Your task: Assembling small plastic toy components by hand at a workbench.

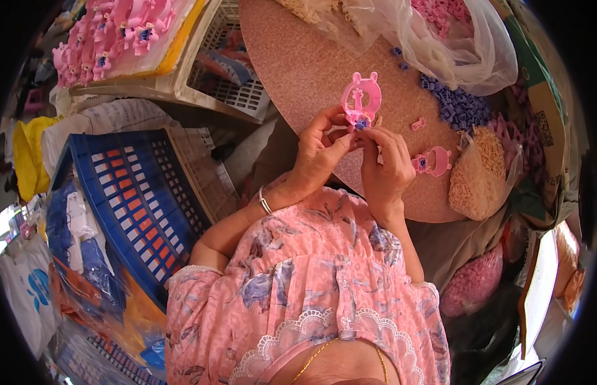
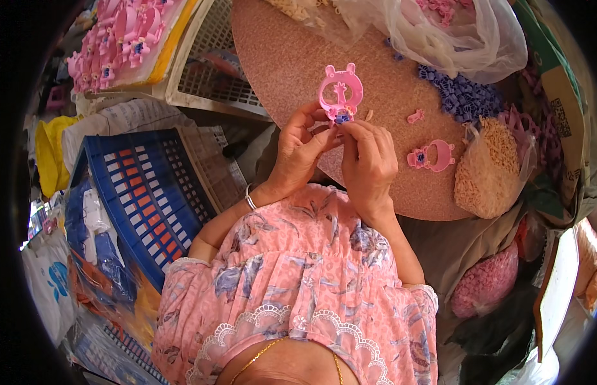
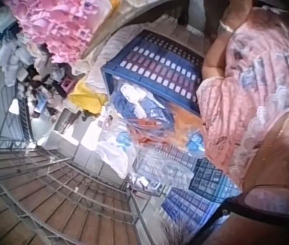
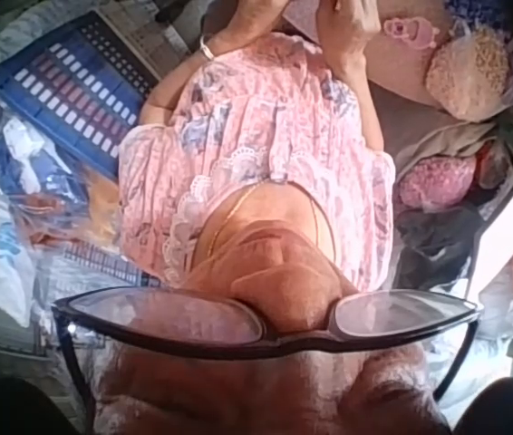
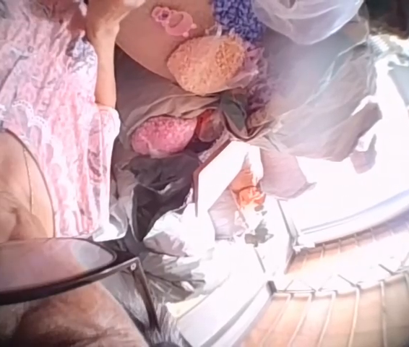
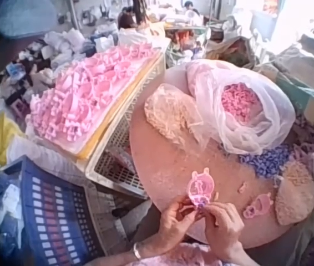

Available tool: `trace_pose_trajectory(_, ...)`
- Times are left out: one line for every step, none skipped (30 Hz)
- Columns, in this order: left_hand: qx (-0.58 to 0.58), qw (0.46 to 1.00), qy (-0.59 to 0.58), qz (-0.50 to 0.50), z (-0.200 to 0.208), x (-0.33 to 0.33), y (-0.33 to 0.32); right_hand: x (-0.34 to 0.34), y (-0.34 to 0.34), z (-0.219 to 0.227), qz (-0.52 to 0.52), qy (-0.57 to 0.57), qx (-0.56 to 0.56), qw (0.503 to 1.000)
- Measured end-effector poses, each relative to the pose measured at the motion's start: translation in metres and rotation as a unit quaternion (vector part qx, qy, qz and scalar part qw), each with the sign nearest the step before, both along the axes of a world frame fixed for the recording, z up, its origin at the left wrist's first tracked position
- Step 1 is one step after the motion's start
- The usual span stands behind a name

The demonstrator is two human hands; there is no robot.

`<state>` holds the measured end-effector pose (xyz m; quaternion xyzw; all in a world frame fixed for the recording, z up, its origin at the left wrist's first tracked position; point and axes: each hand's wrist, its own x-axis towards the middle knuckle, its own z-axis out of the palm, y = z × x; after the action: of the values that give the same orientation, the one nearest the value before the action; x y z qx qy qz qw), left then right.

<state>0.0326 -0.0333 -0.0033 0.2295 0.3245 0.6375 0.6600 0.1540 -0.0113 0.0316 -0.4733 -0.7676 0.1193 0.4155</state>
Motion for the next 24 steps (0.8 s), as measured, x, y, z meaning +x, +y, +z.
trace_pose_trajectory(-0.003, 1.000, 0.005, 0.008, -0.002, 0.000, 0.000, -0.001, 0.000, 0.001, 0.000, 0.000, 0.000, 1.000)
trace_pose_trajectory(-0.007, 1.000, 0.009, 0.017, -0.002, 0.001, 0.000, -0.002, -0.001, 0.001, -0.005, -0.005, 0.001, 1.000)
trace_pose_trajectory(-0.007, 1.000, 0.009, 0.017, -0.003, 0.000, 0.000, -0.003, -0.001, 0.002, -0.010, -0.010, 0.003, 1.000)
trace_pose_trajectory(0.002, 0.999, 0.028, 0.017, -0.002, 0.000, 0.000, -0.004, -0.002, 0.001, -0.010, -0.010, 0.003, 1.000)
trace_pose_trajectory(0.012, 0.999, 0.047, 0.017, -0.002, 0.000, 0.000, -0.004, -0.003, 0.000, -0.020, 0.012, -0.017, 1.000)
trace_pose_trajectory(0.012, 0.999, 0.047, 0.018, -0.003, 0.000, 0.000, -0.005, -0.004, 0.000, -0.029, 0.035, -0.037, 0.998)
trace_pose_trajectory(0.009, 0.999, 0.047, 0.023, -0.003, 0.001, 0.000, -0.006, -0.005, 0.001, -0.028, 0.035, -0.037, 0.998)
trace_pose_trajectory(0.007, 0.999, 0.046, 0.028, -0.003, 0.002, -0.001, -0.007, -0.006, 0.003, -0.035, 0.066, -0.064, 0.995)
trace_pose_trajectory(0.006, 0.999, 0.046, 0.028, -0.001, 0.002, -0.001, -0.007, -0.006, 0.005, -0.044, 0.097, -0.092, 0.990)
trace_pose_trajectory(-0.002, 1.000, 0.014, 0.028, 0.003, 0.003, -0.001, -0.007, -0.006, 0.006, -0.044, 0.097, -0.093, 0.990)
trace_pose_trajectory(-0.010, 0.999, -0.018, 0.028, 0.005, 0.003, -0.002, -0.007, -0.006, 0.007, -0.038, 0.103, -0.088, 0.990)
trace_pose_trajectory(-0.010, 0.999, -0.018, 0.029, 0.003, 0.003, -0.003, -0.006, -0.006, 0.007, -0.030, 0.109, -0.082, 0.990)
trace_pose_trajectory(0.002, 0.999, -0.027, 0.032, 0.000, 0.003, -0.004, -0.006, -0.006, 0.007, -0.029, 0.109, -0.082, 0.990)
trace_pose_trajectory(0.014, 0.999, -0.036, 0.036, -0.002, 0.002, -0.005, -0.006, -0.007, 0.008, -0.011, 0.096, -0.062, 0.993)
trace_pose_trajectory(0.014, 0.999, -0.036, 0.036, -0.001, 0.002, -0.005, -0.005, -0.007, 0.008, 0.006, 0.084, -0.042, 0.996)
trace_pose_trajectory(0.011, 0.999, -0.025, 0.030, 0.001, 0.002, -0.006, -0.003, -0.007, 0.008, 0.006, 0.084, -0.042, 0.996)
trace_pose_trajectory(0.008, 1.000, -0.014, 0.023, 0.004, 0.002, -0.005, -0.001, -0.008, 0.010, -0.016, 0.121, -0.107, 0.987)
trace_pose_trajectory(0.008, 1.000, -0.015, 0.023, 0.005, 0.002, -0.005, 0.002, -0.008, 0.012, -0.038, 0.157, -0.171, 0.972)
trace_pose_trajectory(0.010, 1.000, -0.011, 0.011, 0.007, 0.001, -0.004, 0.005, -0.007, 0.018, -0.039, 0.156, -0.171, 0.972)
trace_pose_trajectory(0.012, 1.000, -0.007, -0.002, 0.008, 0.001, -0.004, 0.007, -0.004, 0.028, -0.042, 0.175, -0.240, 0.954)
trace_pose_trajectory(0.012, 1.000, -0.007, -0.002, 0.009, 0.001, -0.004, 0.011, -0.001, 0.036, -0.046, 0.194, -0.306, 0.931)
trace_pose_trajectory(0.022, 1.000, 0.011, -0.012, 0.009, 0.000, -0.003, 0.017, 0.003, 0.040, -0.025, 0.159, -0.309, 0.937)
trace_pose_trajectory(0.032, 0.999, 0.029, -0.023, 0.009, -0.001, -0.003, 0.021, 0.005, 0.044, -0.026, 0.159, -0.309, 0.937)
trace_pose_trajectory(0.031, 0.999, 0.029, -0.023, 0.006, 0.001, -0.003, 0.024, 0.008, 0.048, 0.012, 0.085, -0.266, 0.960)
